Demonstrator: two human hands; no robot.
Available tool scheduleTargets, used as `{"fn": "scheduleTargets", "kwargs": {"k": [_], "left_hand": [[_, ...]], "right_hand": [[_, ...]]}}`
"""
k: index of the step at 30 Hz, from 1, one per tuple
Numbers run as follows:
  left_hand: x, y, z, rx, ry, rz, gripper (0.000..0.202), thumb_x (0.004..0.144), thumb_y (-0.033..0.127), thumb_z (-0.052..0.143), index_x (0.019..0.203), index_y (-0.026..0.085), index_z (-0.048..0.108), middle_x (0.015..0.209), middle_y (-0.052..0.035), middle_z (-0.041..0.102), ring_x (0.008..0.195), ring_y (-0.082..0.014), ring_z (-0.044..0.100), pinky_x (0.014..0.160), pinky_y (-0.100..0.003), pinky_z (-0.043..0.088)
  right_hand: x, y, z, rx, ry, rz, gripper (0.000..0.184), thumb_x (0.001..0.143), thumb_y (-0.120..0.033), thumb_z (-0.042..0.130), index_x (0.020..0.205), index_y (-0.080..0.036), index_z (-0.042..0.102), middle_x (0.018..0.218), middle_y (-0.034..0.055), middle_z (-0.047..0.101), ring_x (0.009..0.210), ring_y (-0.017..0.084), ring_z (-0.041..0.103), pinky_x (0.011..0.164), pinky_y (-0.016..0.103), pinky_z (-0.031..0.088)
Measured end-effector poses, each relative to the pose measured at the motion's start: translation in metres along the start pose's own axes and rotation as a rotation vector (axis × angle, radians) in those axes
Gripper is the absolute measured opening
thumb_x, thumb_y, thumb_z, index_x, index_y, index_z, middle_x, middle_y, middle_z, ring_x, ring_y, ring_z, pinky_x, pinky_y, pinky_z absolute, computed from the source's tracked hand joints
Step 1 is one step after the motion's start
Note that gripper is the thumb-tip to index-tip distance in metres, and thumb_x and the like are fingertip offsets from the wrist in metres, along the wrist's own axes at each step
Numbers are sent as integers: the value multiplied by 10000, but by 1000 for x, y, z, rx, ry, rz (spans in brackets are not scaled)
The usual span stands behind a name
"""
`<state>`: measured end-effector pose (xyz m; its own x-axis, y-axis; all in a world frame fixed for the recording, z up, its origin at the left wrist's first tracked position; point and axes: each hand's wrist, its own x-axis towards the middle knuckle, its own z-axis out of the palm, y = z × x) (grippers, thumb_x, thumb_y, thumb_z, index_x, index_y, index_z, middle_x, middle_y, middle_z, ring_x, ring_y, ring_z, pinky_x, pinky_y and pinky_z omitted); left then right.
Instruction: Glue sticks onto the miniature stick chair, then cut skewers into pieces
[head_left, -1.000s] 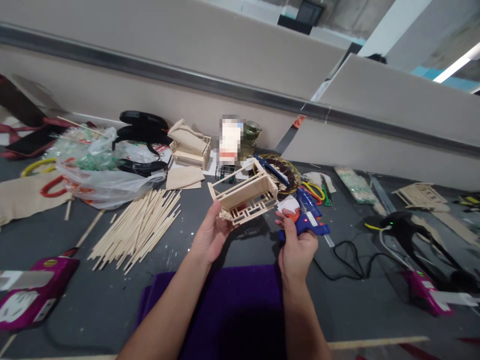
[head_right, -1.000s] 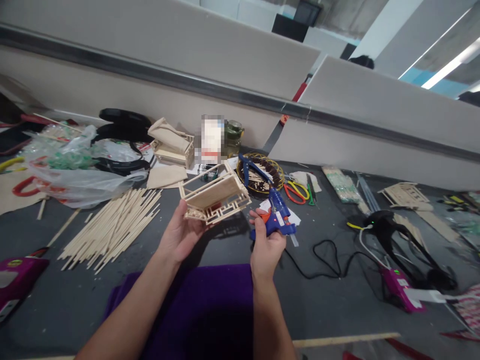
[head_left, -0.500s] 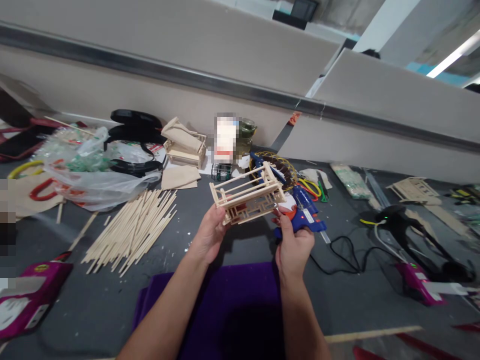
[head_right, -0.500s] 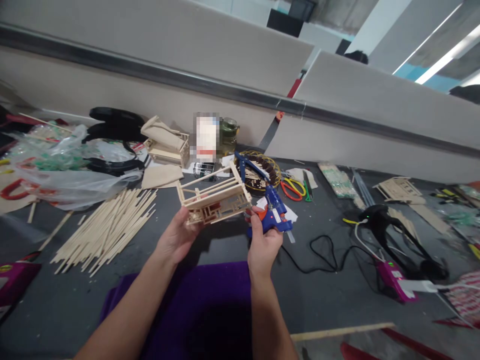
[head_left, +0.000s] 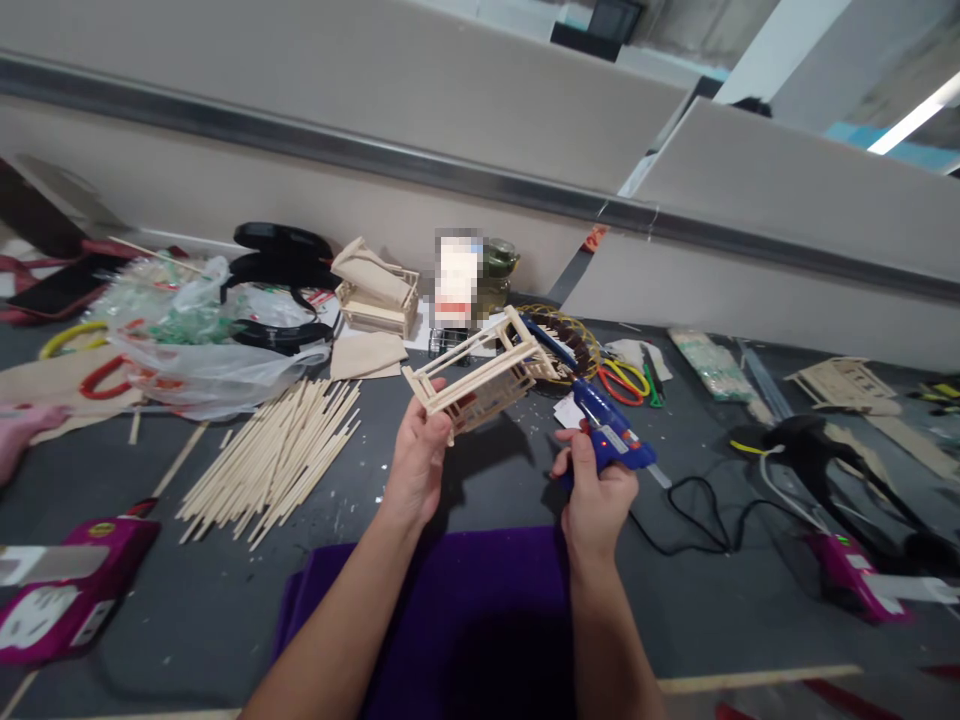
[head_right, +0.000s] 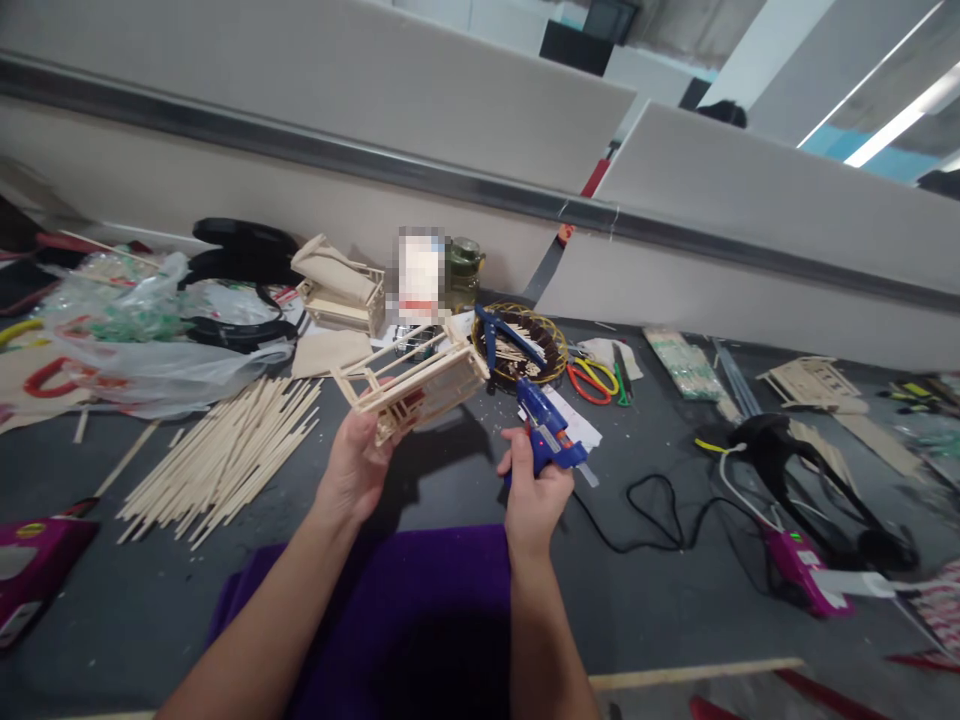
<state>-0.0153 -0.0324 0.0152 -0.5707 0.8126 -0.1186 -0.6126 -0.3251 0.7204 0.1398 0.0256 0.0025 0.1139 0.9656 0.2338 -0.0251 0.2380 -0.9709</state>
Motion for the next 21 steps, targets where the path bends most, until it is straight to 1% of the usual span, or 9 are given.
{"fn": "scheduleTargets", "kwargs": {"k": [3, 6, 10, 13, 17, 21], "left_hand": [[1, -1, -1, 23, 44, 60, 687, 536, 471, 862, 1127, 227, 612, 1063, -42, 695, 1058, -222, 625, 883, -283, 470], [0, 0, -1, 40, 50, 95, 712, 538, 451, 869, 1160, 248, 589, 1080, -32, 683, 1062, -210, 618, 864, -263, 468], [-3, 1, 0, 85, 52, 130, 709, 559, 433, 865, 1180, 254, 574, 1097, -39, 674, 1025, -206, 619, 793, -246, 478], [-4, 2, 2, 111, 41, 149, 696, 569, 444, 857, 1180, 262, 578, 1108, -39, 663, 973, -204, 620, 723, -242, 475], [-5, 3, 4, 136, 30, 170, 671, 578, 449, 852, 1163, 260, 585, 1064, -34, 662, 887, -181, 616, 656, -223, 458], [-5, 3, 4, 132, 38, 165, 677, 558, 457, 860, 1145, 250, 593, 1055, -38, 658, 900, -191, 616, 679, -231, 471]], "right_hand": [[-4, 0, -1, -103, -74, 12, 333, 835, -448, 635, 774, -123, 677, 505, -22, 562, 445, 99, 481, 483, 237, 396], [-9, 1, -1, -267, -155, 5, 369, 796, -491, 652, 783, -126, 699, 513, -11, 581, 449, 125, 510, 499, 264, 424], [-12, 4, 0, -427, -183, -85, 366, 770, -516, 654, 779, -156, 723, 570, 23, 632, 586, 198, 608, 621, 323, 488], [-12, 5, 0, -467, -184, -111, 384, 783, -544, 621, 746, -176, 722, 567, 33, 633, 655, 234, 640, 678, 354, 506], [-10, 6, -1, -481, -184, -104, 399, 782, -563, 608, 720, -184, 719, 552, 35, 625, 655, 245, 646, 686, 368, 512], [-10, 5, -1, -470, -188, -107, 374, 774, -551, 625, 716, -194, 722, 533, 26, 618, 651, 241, 645, 686, 361, 514]]}}
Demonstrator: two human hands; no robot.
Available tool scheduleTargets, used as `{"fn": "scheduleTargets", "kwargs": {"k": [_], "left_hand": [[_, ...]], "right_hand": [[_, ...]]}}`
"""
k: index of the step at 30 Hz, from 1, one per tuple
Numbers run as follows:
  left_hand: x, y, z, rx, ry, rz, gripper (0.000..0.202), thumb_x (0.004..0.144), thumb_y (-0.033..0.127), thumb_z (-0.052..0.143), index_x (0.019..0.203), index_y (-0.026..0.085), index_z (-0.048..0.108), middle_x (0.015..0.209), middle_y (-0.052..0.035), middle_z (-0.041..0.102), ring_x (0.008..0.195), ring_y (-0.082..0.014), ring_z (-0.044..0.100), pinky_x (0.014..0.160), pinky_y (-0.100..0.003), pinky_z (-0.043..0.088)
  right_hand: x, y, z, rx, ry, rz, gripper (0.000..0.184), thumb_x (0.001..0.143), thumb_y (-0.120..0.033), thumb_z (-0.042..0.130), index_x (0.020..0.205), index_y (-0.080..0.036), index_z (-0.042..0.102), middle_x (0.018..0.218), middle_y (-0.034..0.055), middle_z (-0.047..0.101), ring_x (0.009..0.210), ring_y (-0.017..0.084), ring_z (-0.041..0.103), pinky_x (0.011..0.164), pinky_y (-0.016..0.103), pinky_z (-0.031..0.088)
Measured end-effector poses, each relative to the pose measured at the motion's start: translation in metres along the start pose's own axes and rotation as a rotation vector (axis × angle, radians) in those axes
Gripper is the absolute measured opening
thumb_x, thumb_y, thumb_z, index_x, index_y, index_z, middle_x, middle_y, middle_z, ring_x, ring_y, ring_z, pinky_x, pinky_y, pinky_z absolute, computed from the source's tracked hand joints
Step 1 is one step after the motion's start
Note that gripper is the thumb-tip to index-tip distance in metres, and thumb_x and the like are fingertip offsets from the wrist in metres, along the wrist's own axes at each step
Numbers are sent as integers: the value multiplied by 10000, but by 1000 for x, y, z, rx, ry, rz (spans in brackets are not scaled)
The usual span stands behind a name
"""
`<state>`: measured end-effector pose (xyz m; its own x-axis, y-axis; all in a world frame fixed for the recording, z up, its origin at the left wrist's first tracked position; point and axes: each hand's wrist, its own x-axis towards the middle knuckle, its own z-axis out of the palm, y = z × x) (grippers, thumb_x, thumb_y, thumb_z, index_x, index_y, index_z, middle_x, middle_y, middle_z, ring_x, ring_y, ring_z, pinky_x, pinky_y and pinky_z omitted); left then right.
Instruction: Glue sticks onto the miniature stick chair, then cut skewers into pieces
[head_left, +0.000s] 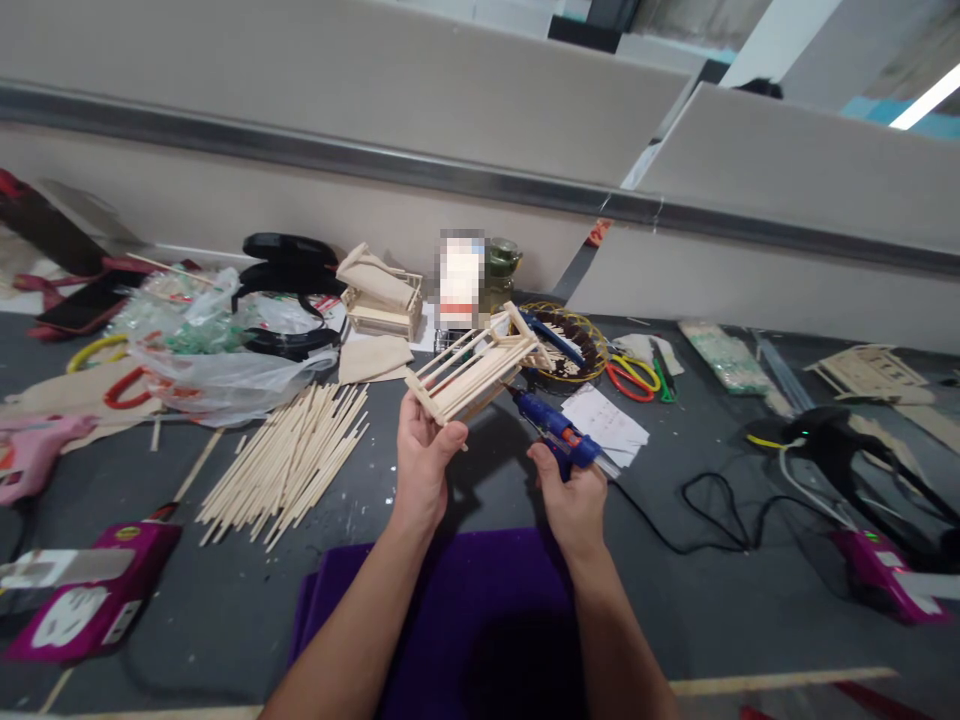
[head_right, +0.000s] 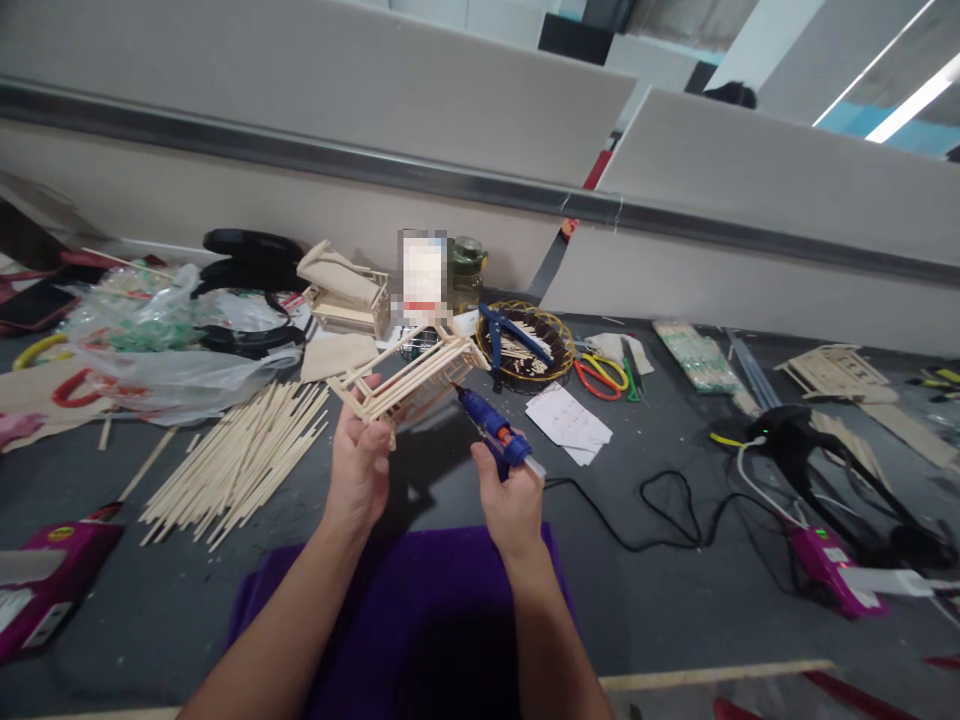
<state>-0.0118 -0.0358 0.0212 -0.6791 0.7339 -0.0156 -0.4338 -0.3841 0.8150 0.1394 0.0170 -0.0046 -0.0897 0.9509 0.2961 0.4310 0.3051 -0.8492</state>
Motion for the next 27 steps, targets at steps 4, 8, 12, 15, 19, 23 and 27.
{"fn": "scheduleTargets", "kwargs": {"k": [4, 8, 12, 15, 19, 23, 27], "left_hand": [[0, 0, 0, -20, 6, -29, 717, 526, 456, 876, 1153, 254, 592, 1058, -34, 659, 947, -203, 622, 716, -237, 484], [0, 0, 1, -28, -9, -19, 681, 538, 451, 871, 1135, 263, 600, 1072, -27, 657, 1005, -207, 617, 763, -242, 491], [-1, 0, 0, -19, -4, -17, 673, 546, 446, 870, 1135, 259, 603, 1072, -29, 665, 999, -201, 622, 755, -231, 491], [0, -1, -1, -29, 11, -34, 710, 531, 446, 875, 1156, 259, 594, 1105, -38, 668, 1055, -225, 617, 801, -252, 496], [2, -1, -1, -80, 23, -87, 698, 559, 475, 853, 1162, 256, 579, 1126, -42, 676, 1096, -226, 620, 874, -273, 491], [5, 1, -1, -177, -12, -296, 647, 666, 557, 756, 1201, 255, 553, 1138, -55, 682, 1046, -239, 655, 872, -340, 523], [9, 1, -2, -223, -72, -465, 642, 716, 605, 687, 1187, 182, 578, 1068, -112, 706, 998, -267, 672, 832, -386, 559]], "right_hand": [[0, -1, 0, 1, 3, 7, 376, 769, -552, 629, 716, -191, 721, 538, 31, 627, 655, 243, 649, 685, 360, 515], [0, -1, 0, -1, -7, 11, 379, 778, -548, 621, 731, -185, 718, 564, 41, 642, 673, 245, 656, 686, 360, 516], [0, -1, 0, 24, 1, 10, 358, 768, -534, 639, 750, -185, 716, 583, 43, 655, 694, 246, 662, 685, 354, 516], [0, 0, 1, 52, 19, 22, 347, 757, -525, 657, 750, -182, 714, 595, 43, 663, 694, 241, 661, 676, 347, 514], [-1, -1, 5, 156, 106, 61, 333, 743, -489, 691, 780, -158, 702, 679, 48, 699, 619, 195, 633, 627, 326, 503], [-1, -6, 5, 314, 224, 75, 297, 776, -435, 687, 745, -139, 673, 686, 56, 707, 536, 154, 600, 582, 308, 493], [-1, -9, 4, 417, 309, -29, 216, 816, -355, 668, 756, -152, 625, 723, 41, 706, 538, 126, 603, 599, 290, 505]]}}
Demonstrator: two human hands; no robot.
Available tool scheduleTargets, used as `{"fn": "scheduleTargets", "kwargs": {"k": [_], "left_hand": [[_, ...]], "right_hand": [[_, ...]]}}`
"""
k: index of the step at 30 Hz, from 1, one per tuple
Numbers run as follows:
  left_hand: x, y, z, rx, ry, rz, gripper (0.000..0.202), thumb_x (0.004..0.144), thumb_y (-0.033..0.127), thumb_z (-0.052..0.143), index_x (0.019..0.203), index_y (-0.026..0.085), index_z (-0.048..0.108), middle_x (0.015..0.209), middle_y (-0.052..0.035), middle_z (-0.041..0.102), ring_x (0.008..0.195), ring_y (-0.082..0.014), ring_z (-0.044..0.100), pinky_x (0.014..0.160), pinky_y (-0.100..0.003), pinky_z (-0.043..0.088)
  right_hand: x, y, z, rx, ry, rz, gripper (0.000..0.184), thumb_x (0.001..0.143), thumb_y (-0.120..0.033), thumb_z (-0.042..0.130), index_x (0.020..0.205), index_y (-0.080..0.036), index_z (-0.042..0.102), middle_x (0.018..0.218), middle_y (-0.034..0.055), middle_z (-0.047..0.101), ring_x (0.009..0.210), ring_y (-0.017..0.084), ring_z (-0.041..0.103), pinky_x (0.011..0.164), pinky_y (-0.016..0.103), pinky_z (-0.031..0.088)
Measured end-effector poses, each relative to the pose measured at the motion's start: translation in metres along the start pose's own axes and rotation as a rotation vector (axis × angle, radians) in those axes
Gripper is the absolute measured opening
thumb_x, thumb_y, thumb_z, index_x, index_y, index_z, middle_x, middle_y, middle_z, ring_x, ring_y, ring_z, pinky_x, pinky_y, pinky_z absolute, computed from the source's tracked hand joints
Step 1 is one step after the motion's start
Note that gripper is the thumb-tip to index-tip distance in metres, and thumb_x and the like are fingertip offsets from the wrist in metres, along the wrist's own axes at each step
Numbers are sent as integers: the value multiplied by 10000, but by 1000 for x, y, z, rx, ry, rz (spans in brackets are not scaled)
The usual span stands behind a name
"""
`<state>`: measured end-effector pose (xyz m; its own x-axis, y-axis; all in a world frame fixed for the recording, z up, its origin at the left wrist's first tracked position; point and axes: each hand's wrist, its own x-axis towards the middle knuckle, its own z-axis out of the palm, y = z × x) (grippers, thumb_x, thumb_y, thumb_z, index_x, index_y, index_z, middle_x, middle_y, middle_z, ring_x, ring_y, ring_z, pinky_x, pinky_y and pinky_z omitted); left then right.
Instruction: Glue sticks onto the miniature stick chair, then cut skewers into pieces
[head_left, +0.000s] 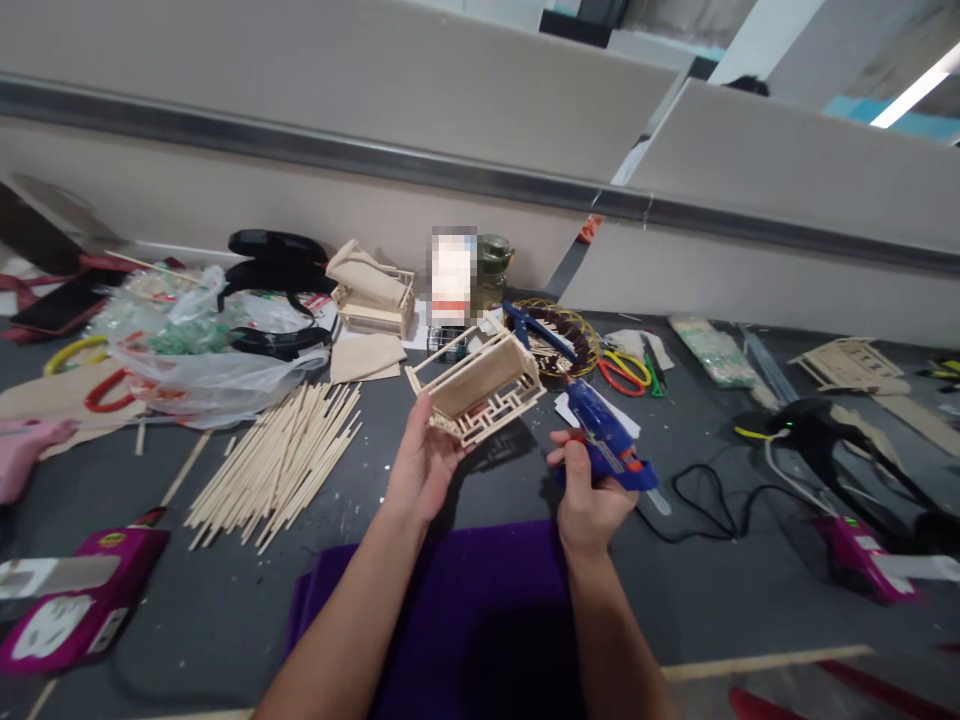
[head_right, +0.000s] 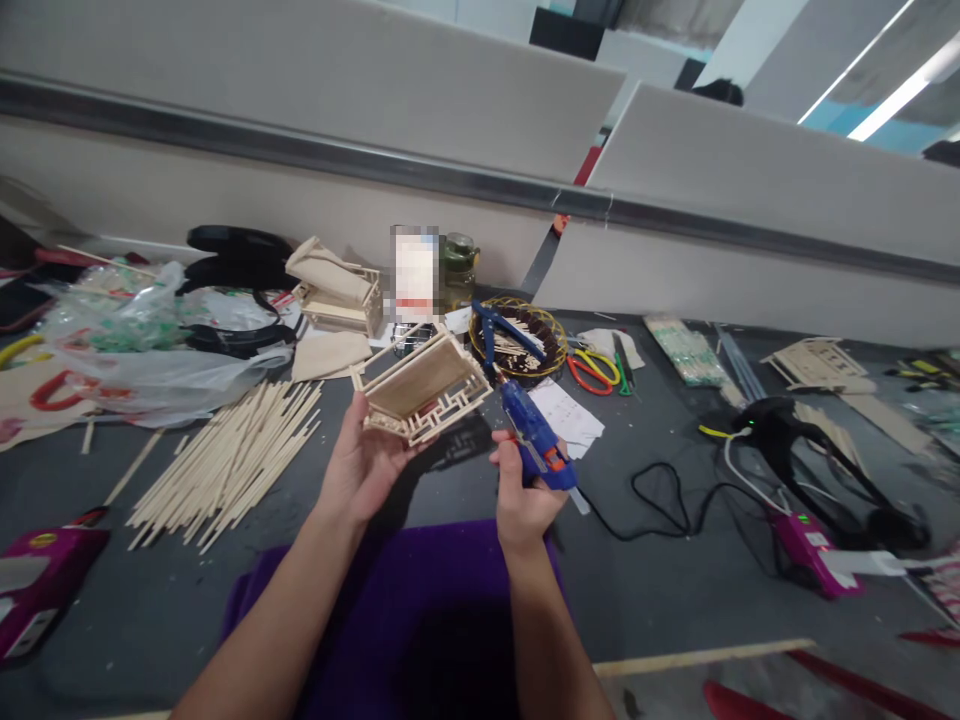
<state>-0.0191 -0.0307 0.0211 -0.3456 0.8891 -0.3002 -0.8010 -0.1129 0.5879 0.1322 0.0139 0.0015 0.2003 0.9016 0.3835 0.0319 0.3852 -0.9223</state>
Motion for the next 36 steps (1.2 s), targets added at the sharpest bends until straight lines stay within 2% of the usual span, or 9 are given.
{"fn": "scheduleTargets", "kwargs": {"k": [4, 8, 12, 17, 21, 27, 29, 32, 36], "left_hand": [[3, 2, -3, -35, -17, -46, 588, 752, 597, 654, 1170, 187, 592, 1043, -114, 710, 968, -272, 677, 789, -397, 581], [4, 1, -5, -47, -8, -43, 606, 755, 609, 646, 1176, 176, 592, 1021, -121, 708, 950, -272, 678, 762, -374, 584], [5, 0, -5, -33, 78, 87, 613, 731, 577, 695, 1199, 205, 562, 1057, -85, 695, 926, -213, 676, 769, -307, 564], [2, -2, 0, -4, 167, 289, 620, 697, 524, 752, 1214, 274, 519, 1168, -44, 647, 969, -185, 655, 819, -294, 523], [-1, -4, 4, 31, 181, 351, 704, 667, 504, 781, 1270, 299, 480, 1255, -48, 611, 1055, -206, 627, 835, -295, 502], [0, -5, 1, 66, 209, 341, 802, 654, 517, 787, 1339, 330, 415, 1266, -40, 610, 1069, -218, 629, 844, -310, 498], [2, -3, -1, 66, 182, 296, 757, 660, 549, 767, 1305, 295, 463, 1218, -53, 633, 1039, -221, 641, 845, -322, 510], [6, -1, -6, 62, 111, 102, 708, 691, 649, 679, 1234, 216, 546, 1095, -97, 677, 982, -257, 659, 825, -378, 536], [11, -2, -11, 51, 21, -163, 714, 737, 711, 575, 1224, 188, 574, 1020, -126, 697, 963, -296, 663, 779, -422, 553]], "right_hand": [[3, 1, 0, 110, 31, 26, 206, 839, -350, 643, 767, -160, 611, 703, 19, 681, 498, 106, 573, 506, 253, 473], [4, 2, -2, 31, -56, 64, 244, 828, -384, 648, 775, -146, 646, 627, 11, 654, 456, 99, 524, 493, 258, 439], [3, 6, -6, -194, -186, 98, 308, 774, -448, 681, 759, -141, 684, 628, 36, 674, 487, 136, 550, 527, 290, 466], [2, 12, -7, -396, -325, -22, 347, 779, -504, 644, 838, -168, 711, 754, 67, 734, 717, 224, 681, 687, 329, 530], [1, 13, -7, -437, -329, -73, 352, 807, -511, 615, 876, -179, 708, 768, 65, 739, 732, 224, 694, 673, 308, 534], [0, 14, -7, -423, -297, -25, 378, 787, -537, 634, 828, -169, 710, 731, 77, 730, 713, 232, 687, 685, 333, 539], [-1, 13, -4, -355, -208, 17, 376, 765, -527, 662, 815, -156, 698, 714, 74, 721, 662, 215, 670, 663, 335, 542], [1, 10, 1, -161, -56, 97, 338, 777, -480, 669, 823, -145, 664, 708, 58, 708, 568, 171, 639, 586, 314, 539], [9, 10, 5, 56, 7, 154, 288, 800, -422, 662, 872, -145, 636, 809, 71, 717, 707, 198, 708, 641, 326, 574]]}}
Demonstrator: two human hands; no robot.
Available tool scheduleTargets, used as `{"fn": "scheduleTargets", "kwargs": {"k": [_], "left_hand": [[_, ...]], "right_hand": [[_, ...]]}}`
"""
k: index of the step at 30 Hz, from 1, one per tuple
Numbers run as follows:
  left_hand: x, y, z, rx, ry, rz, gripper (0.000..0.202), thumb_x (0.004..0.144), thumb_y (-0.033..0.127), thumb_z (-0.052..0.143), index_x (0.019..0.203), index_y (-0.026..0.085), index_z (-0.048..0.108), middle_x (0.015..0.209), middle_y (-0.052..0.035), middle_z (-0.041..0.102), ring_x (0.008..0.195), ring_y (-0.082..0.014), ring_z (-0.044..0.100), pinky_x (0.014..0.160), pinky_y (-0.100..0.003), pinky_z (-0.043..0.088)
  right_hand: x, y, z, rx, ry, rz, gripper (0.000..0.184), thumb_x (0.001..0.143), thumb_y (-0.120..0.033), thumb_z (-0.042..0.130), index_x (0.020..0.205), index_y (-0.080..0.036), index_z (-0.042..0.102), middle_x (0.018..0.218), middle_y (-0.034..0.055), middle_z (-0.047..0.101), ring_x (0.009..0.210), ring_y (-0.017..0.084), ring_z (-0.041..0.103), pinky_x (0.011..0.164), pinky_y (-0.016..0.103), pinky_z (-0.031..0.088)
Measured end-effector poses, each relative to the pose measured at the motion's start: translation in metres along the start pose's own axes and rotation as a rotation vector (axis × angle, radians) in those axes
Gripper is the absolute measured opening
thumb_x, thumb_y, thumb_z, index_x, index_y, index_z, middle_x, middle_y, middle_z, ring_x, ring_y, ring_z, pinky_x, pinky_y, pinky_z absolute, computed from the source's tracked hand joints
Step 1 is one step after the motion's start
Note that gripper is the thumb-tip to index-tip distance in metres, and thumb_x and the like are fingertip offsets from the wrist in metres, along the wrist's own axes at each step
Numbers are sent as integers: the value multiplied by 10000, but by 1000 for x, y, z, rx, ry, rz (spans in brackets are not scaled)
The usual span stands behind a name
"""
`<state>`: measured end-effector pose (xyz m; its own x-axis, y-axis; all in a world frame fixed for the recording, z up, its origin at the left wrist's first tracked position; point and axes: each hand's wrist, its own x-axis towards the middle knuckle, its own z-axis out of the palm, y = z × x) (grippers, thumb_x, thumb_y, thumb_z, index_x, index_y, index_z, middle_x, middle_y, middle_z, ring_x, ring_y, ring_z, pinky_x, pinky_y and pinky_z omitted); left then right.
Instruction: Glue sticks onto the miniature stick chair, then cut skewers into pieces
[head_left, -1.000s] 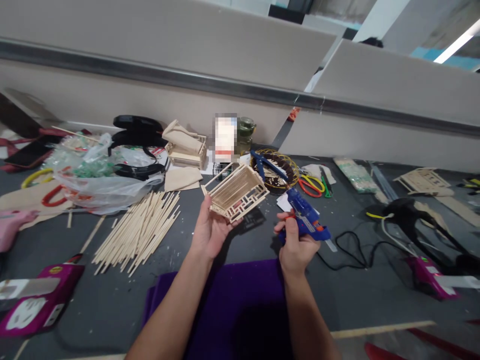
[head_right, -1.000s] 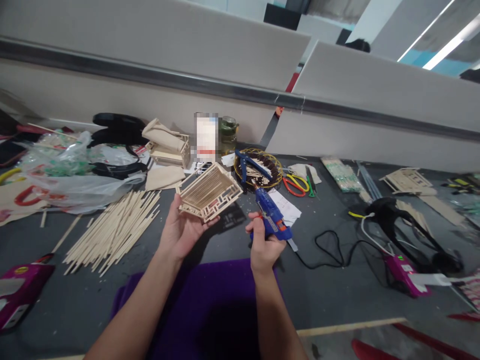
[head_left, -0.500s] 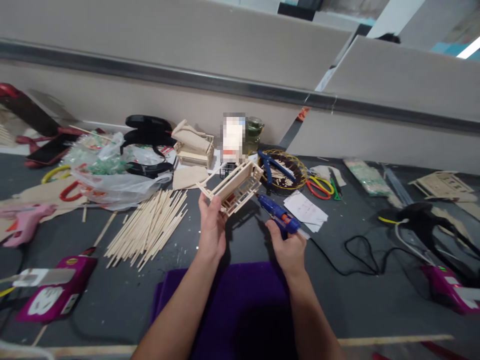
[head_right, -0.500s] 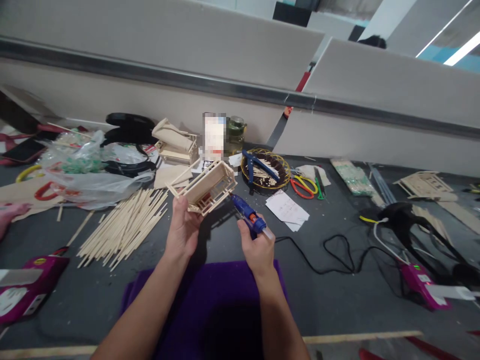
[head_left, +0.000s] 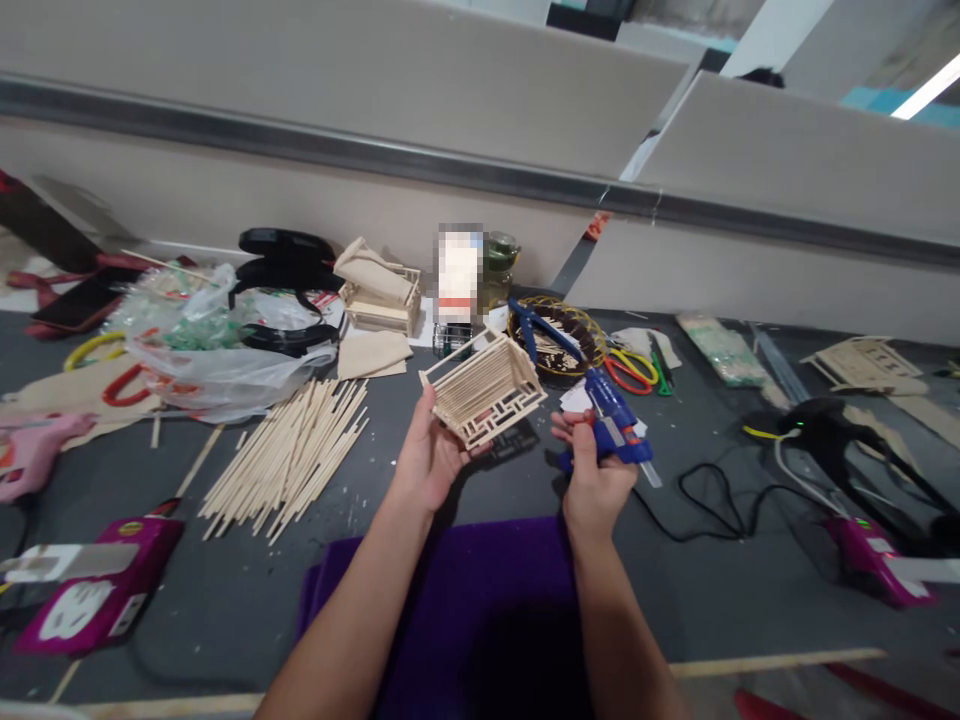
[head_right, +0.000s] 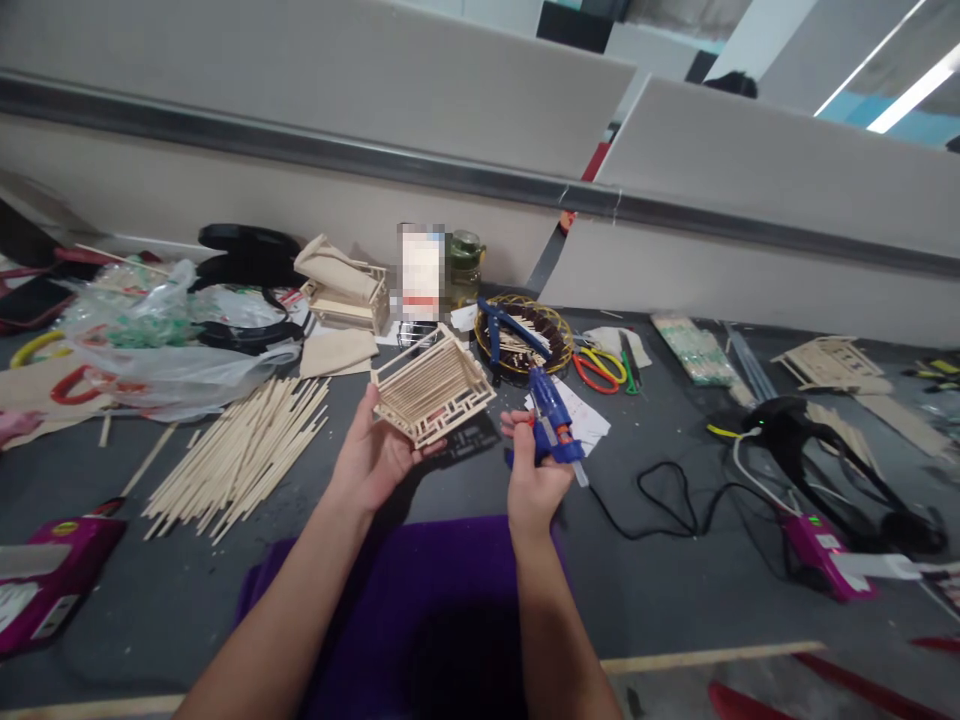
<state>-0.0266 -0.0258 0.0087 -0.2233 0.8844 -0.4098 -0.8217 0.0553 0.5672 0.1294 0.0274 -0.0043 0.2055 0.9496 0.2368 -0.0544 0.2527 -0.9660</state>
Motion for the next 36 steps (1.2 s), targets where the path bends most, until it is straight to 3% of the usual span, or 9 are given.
{"fn": "scheduleTargets", "kwargs": {"k": [6, 12, 18, 25, 27, 30, 33, 36], "left_hand": [[3, -5, -1, 135, -54, -141, 743, 763, 753, 488, 1249, 196, 565, 1030, -125, 702, 900, -261, 670, 715, -381, 549], [11, -4, -14, 580, 29, 26, 855, 727, 872, 306, 1239, 254, 599, 985, -96, 723, 841, -232, 661, 634, -297, 495], [14, 3, -23, 953, 93, 27, 1033, 675, 921, 115, 979, 133, 710, 707, -124, 695, 610, -193, 623, 530, -264, 429], [14, 9, -33, 1172, 183, 86, 884, 774, 830, 236, 957, 109, 713, 520, -69, 612, 489, -185, 533, 483, -276, 372], [17, 12, -40, 1175, 216, 190, 761, 777, 791, 358, 930, 137, 716, 573, -71, 629, 536, -195, 552, 514, -288, 388], [22, 16, -46, 1084, 208, 382, 624, 679, 634, 672, 1115, 188, 655, 900, -98, 694, 807, -250, 634, 671, -331, 472], [28, 15, -43, 1004, 101, 537, 922, 491, 339, 873, 1330, 254, 501, 1302, -134, 572, 1216, -321, 520, 939, -415, 449], [36, 9, -35, 961, -14, 594, 1014, 450, 180, 877, 1365, 284, 454, 1455, -130, 440, 1377, -329, 363, 1098, -461, 326]], "right_hand": [[6, 8, 0, 91, -8, 94, 324, 758, -416, 696, 920, -149, 610, 818, 60, 705, 685, 197, 699, 602, 337, 581], [8, 11, -1, 48, -29, 116, 354, 754, -445, 693, 925, -147, 610, 812, 64, 699, 667, 183, 674, 558, 300, 560], [12, 17, -2, 6, -77, 140, 371, 769, -479, 674, 918, -146, 612, 755, 53, 700, 637, 176, 662, 522, 277, 535], [13, 25, -1, -5, -152, 191, 406, 778, -514, 652, 948, -148, 602, 762, 56, 729, 623, 169, 690, 540, 267, 538], [14, 24, -2, 5, -148, 191, 410, 773, -509, 657, 955, -145, 603, 765, 57, 728, 632, 169, 694, 537, 263, 539], [16, 22, -3, 38, -103, 178, 411, 762, -497, 671, 955, -141, 602, 799, 64, 719, 683, 181, 705, 515, 249, 532], [18, 19, -3, 65, -81, 186, 406, 762, -484, 675, 958, -136, 604, 805, 60, 708, 666, 170, 696, 484, 233, 514], [18, 18, -3, 78, -90, 200, 395, 765, -478, 675, 942, -131, 612, 759, 45, 697, 614, 153, 676, 458, 220, 492]]}}
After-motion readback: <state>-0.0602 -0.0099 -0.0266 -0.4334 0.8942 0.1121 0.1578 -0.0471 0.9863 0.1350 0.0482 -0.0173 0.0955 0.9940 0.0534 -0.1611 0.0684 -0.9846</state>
